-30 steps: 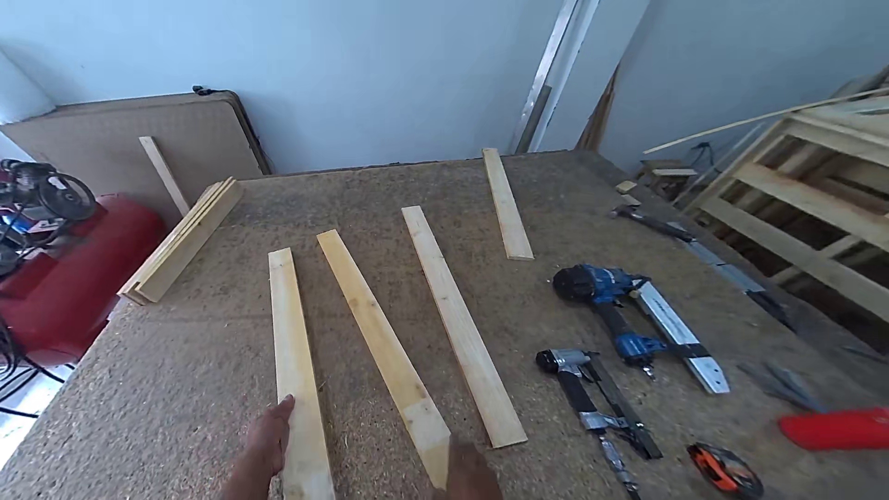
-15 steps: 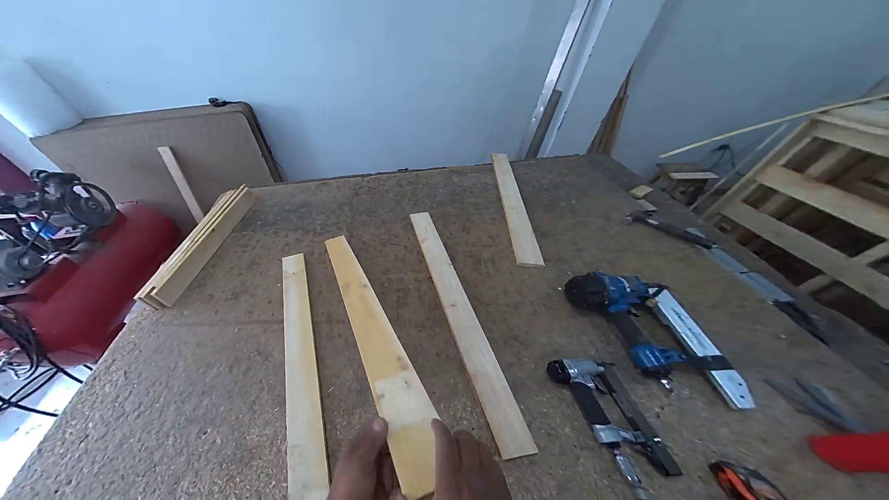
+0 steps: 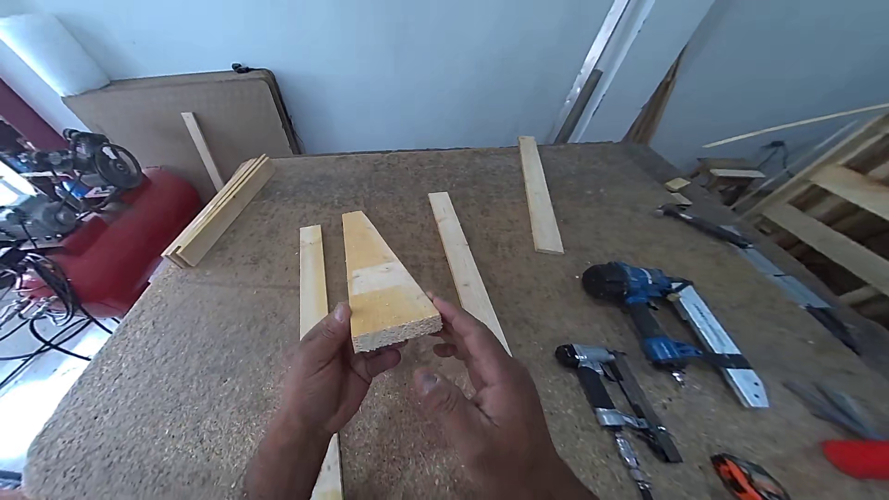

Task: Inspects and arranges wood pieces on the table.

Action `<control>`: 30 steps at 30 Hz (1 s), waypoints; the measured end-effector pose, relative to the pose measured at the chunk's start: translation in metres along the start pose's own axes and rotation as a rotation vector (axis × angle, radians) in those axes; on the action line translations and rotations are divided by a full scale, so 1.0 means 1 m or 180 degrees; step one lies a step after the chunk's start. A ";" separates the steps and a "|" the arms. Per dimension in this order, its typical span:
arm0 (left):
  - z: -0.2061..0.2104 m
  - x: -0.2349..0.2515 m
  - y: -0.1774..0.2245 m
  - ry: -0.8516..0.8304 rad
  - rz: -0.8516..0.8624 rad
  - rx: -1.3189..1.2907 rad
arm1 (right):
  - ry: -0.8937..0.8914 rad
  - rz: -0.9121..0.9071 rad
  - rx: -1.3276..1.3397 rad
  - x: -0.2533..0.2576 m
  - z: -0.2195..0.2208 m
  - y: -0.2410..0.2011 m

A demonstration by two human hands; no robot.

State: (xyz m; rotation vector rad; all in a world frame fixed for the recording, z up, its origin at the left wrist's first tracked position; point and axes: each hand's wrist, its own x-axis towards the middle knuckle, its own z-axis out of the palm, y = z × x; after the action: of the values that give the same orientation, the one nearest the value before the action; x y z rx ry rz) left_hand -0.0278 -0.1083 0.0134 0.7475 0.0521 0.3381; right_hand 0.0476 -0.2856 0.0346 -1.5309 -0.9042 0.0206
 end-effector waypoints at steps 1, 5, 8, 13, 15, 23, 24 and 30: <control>0.000 -0.001 -0.001 -0.0096 0.0021 -0.0009 | -0.0006 0.0004 0.0019 0.000 -0.001 0.001; 0.001 0.000 -0.005 -0.0441 0.0093 0.0004 | 0.0015 0.0002 0.0003 -0.001 -0.007 0.005; 0.002 0.004 -0.009 -0.0674 0.0096 -0.0008 | 0.0064 0.0063 0.0025 -0.002 -0.012 0.008; 0.010 0.009 -0.011 -0.0663 -0.0035 0.0058 | 0.0120 0.0140 0.0090 0.000 -0.018 0.008; 0.012 0.010 -0.011 -0.0703 -0.0038 0.0114 | 0.0128 0.0130 0.0088 0.001 -0.019 0.007; 0.019 0.012 -0.007 -0.0493 -0.0038 0.0448 | 0.0202 0.0176 0.0165 0.002 -0.016 0.005; 0.021 0.012 -0.007 -0.0452 -0.0036 0.0483 | 0.0213 0.0140 0.0190 0.003 -0.016 0.004; 0.037 0.016 -0.006 -0.0054 0.0015 0.0901 | 0.0486 0.0060 -0.0302 0.011 -0.021 0.008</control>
State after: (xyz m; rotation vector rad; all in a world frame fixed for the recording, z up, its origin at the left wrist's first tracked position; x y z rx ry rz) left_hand -0.0048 -0.1314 0.0378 1.0307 0.0833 0.3326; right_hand 0.0700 -0.2967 0.0376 -1.6057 -0.7786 -0.1257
